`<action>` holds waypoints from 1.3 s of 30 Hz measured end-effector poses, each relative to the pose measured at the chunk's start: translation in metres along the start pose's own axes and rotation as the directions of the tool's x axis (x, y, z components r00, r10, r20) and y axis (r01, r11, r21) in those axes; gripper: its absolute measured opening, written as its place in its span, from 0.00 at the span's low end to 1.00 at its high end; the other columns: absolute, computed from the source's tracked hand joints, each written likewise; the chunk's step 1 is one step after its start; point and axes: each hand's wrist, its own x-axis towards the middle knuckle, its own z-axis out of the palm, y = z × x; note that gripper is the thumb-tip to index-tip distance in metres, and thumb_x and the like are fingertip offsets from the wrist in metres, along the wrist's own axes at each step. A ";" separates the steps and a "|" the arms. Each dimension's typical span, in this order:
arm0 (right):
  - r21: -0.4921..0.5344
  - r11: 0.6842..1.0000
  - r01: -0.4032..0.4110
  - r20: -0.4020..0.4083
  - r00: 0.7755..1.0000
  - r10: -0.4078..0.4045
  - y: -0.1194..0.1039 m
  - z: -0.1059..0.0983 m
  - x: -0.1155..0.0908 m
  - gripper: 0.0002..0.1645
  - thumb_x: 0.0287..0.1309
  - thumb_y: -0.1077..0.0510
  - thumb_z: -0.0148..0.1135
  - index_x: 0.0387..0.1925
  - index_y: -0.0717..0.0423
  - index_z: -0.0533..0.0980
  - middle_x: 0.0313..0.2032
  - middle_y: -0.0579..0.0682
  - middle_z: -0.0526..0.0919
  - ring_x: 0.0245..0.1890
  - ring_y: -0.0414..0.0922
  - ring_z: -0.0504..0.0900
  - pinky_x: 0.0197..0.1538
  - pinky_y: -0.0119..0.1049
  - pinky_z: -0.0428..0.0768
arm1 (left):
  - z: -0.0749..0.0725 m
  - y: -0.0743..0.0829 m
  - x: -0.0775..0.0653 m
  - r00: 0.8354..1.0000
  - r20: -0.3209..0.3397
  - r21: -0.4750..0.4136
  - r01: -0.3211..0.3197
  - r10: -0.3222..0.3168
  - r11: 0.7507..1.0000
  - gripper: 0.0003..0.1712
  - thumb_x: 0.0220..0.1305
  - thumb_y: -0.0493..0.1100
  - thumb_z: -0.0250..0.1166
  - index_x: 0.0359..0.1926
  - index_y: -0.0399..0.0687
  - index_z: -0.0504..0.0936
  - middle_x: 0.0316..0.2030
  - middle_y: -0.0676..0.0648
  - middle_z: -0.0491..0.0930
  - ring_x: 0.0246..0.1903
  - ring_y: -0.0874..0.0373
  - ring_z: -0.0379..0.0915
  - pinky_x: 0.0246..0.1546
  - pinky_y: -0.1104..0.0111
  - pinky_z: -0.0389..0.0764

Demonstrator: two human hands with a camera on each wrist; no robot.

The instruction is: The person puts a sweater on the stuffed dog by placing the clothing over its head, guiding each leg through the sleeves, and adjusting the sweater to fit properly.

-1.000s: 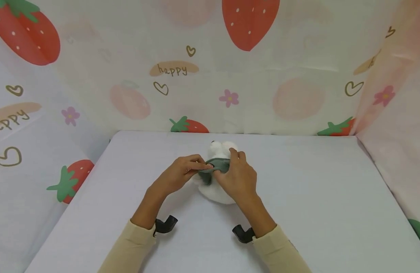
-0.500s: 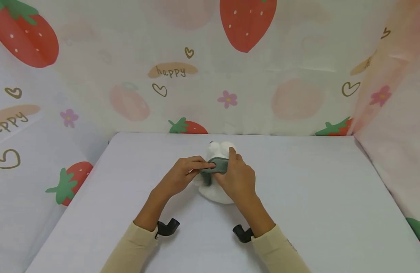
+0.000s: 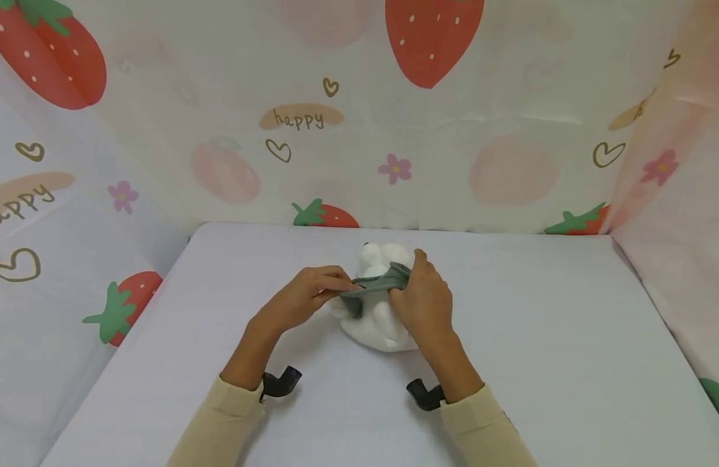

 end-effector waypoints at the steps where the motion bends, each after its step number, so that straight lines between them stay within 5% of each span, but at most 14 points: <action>1: -0.005 1.000 0.015 -0.018 1.000 -0.015 0.002 -0.001 0.001 0.35 0.52 0.62 0.68 0.62 0.69 0.71 0.41 0.65 0.84 0.29 0.57 0.83 0.29 0.52 0.81 | 0.001 0.000 0.000 1.000 -0.002 0.015 0.008 -0.008 1.000 0.15 0.68 0.29 0.64 0.51 0.46 0.89 0.42 0.52 0.82 0.42 0.62 0.78 0.46 0.71 0.79; 5: -0.001 0.993 0.114 -0.074 0.991 -0.114 0.007 -0.005 0.004 0.23 0.48 0.63 0.77 0.47 0.66 0.80 0.39 0.59 0.82 0.35 0.54 0.80 0.33 0.49 0.81 | 0.009 0.002 0.003 0.999 -0.025 0.092 0.038 -0.036 0.995 0.15 0.68 0.33 0.67 0.52 0.50 0.88 0.42 0.55 0.81 0.38 0.64 0.76 0.41 0.72 0.78; 8: 0.020 0.981 0.191 -0.038 0.981 -0.190 0.008 -0.011 0.006 0.21 0.45 0.65 0.81 0.42 0.65 0.82 0.39 0.57 0.82 0.39 0.53 0.79 0.39 0.48 0.81 | 0.015 0.004 0.005 0.998 -0.039 0.127 0.051 -0.046 0.991 0.15 0.66 0.36 0.69 0.53 0.52 0.88 0.43 0.56 0.81 0.36 0.65 0.75 0.37 0.72 0.77; 13: 0.055 0.963 0.263 0.125 0.955 -0.268 0.011 -0.023 0.008 0.24 0.46 0.66 0.80 0.47 0.64 0.82 0.39 0.54 0.83 0.38 0.50 0.80 0.41 0.46 0.80 | 0.022 0.008 0.006 0.999 -0.021 0.137 0.048 -0.046 0.989 0.18 0.64 0.38 0.72 0.54 0.57 0.88 0.45 0.57 0.81 0.35 0.66 0.75 0.36 0.73 0.76; 18: 0.063 0.957 0.282 0.165 0.943 -0.288 0.011 -0.026 0.009 0.24 0.46 0.69 0.78 0.49 0.64 0.83 0.34 0.51 0.82 0.30 0.45 0.79 0.33 0.40 0.78 | 0.023 0.011 0.006 0.998 -0.002 0.131 0.055 -0.055 0.990 0.19 0.66 0.39 0.71 0.57 0.58 0.86 0.47 0.56 0.81 0.36 0.66 0.74 0.37 0.72 0.76; 22: -0.029 0.948 0.318 0.148 0.939 -0.311 0.005 -0.022 0.007 0.23 0.47 0.68 0.77 0.49 0.61 0.85 0.28 0.47 0.78 0.23 0.40 0.72 0.27 0.35 0.71 | 0.025 0.012 0.007 0.998 0.000 0.140 0.065 -0.065 0.988 0.19 0.67 0.41 0.70 0.58 0.58 0.86 0.47 0.55 0.81 0.38 0.65 0.74 0.38 0.71 0.76; 27: -0.167 0.898 0.406 0.167 0.910 -0.380 0.000 -0.019 0.004 0.20 0.49 0.64 0.76 0.47 0.58 0.87 0.29 0.45 0.79 0.21 0.37 0.71 0.26 0.34 0.74 | 0.027 0.011 0.008 0.998 0.002 0.170 0.067 -0.069 0.983 0.19 0.68 0.43 0.69 0.59 0.56 0.85 0.53 0.53 0.78 0.42 0.63 0.77 0.41 0.70 0.78; 33: 0.043 0.942 0.333 0.296 0.896 -0.331 0.010 -0.033 0.011 0.23 0.57 0.67 0.61 0.55 0.58 0.83 0.34 0.45 0.78 0.28 0.41 0.72 0.30 0.37 0.72 | 0.027 0.012 0.010 0.997 -0.003 0.183 0.071 -0.071 0.981 0.18 0.69 0.45 0.68 0.59 0.57 0.85 0.56 0.51 0.75 0.43 0.60 0.77 0.40 0.68 0.78; 36: 0.162 0.949 0.270 0.285 0.908 -0.307 0.018 -0.039 0.014 0.22 0.63 0.71 0.55 0.55 0.57 0.84 0.38 0.47 0.80 0.31 0.43 0.73 0.33 0.39 0.74 | 0.027 0.012 0.009 0.997 0.007 0.172 0.076 -0.078 0.982 0.18 0.70 0.45 0.67 0.59 0.58 0.85 0.56 0.51 0.75 0.44 0.60 0.77 0.42 0.67 0.78; 39: 0.226 0.933 0.279 0.251 0.909 -0.333 0.023 -0.040 0.016 0.16 0.68 0.69 0.58 0.52 0.57 0.85 0.42 0.49 0.82 0.33 0.43 0.76 0.37 0.40 0.79 | 0.028 0.013 0.008 0.996 0.022 0.163 0.077 -0.082 0.984 0.18 0.70 0.45 0.67 0.59 0.57 0.85 0.56 0.51 0.76 0.47 0.59 0.77 0.44 0.67 0.79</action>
